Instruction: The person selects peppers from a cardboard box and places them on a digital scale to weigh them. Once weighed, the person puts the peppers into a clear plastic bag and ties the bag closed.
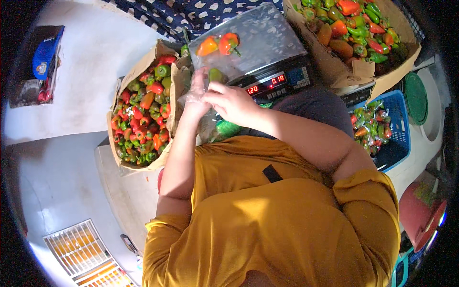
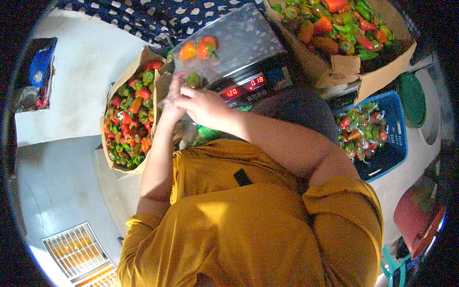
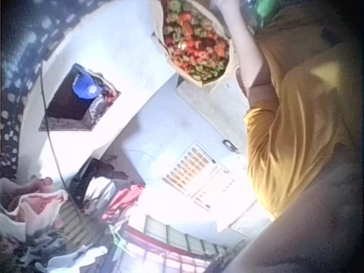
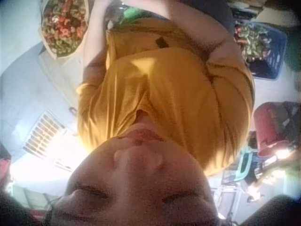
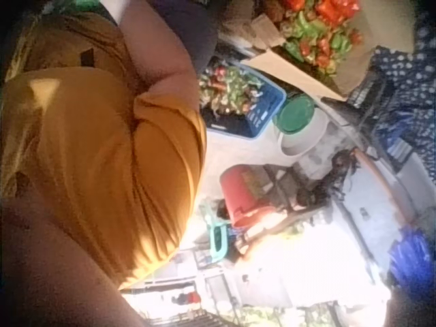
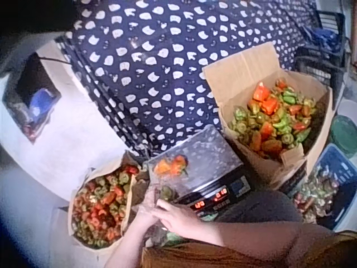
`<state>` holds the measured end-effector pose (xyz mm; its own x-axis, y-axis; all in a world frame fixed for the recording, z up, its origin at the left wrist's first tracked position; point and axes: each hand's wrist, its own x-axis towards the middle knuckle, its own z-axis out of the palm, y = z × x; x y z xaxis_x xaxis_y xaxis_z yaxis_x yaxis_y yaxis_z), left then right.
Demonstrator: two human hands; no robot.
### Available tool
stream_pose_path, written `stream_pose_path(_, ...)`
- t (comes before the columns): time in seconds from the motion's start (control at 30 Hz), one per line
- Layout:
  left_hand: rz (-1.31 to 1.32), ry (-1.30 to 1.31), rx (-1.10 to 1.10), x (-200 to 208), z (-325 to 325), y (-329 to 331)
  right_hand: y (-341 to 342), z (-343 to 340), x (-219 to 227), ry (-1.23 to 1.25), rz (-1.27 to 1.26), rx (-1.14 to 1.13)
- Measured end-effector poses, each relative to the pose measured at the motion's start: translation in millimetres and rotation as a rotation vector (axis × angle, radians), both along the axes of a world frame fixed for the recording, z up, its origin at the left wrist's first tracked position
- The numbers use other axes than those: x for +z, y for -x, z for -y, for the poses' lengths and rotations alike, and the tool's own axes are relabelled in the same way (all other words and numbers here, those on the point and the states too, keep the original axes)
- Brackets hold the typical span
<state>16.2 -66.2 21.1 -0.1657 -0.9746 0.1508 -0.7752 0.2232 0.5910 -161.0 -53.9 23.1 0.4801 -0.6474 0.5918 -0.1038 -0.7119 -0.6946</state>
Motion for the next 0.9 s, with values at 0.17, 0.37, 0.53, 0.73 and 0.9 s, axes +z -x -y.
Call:
stream_pose_path(0.17,0.127,0.042,0.101,-9,21,5,-6,-10,1,0.062,-0.033,0.012)
stream_pose_path(0.37,0.224,0.098,0.107,-6,28,17,-2,-10,-1,0.088,-0.077,0.045)
stream_pose_path(0.53,0.065,0.234,0.141,-13,27,11,-4,-12,-1,0.074,-0.068,0.059)
stream_pose_path(0.73,0.165,0.324,0.221,-10,25,17,-6,-19,1,0.078,-0.056,0.233)
stream_pose_path(0.9,0.203,0.026,0.403,-13,1,20,-10,-30,-6,0.068,-0.053,0.386)
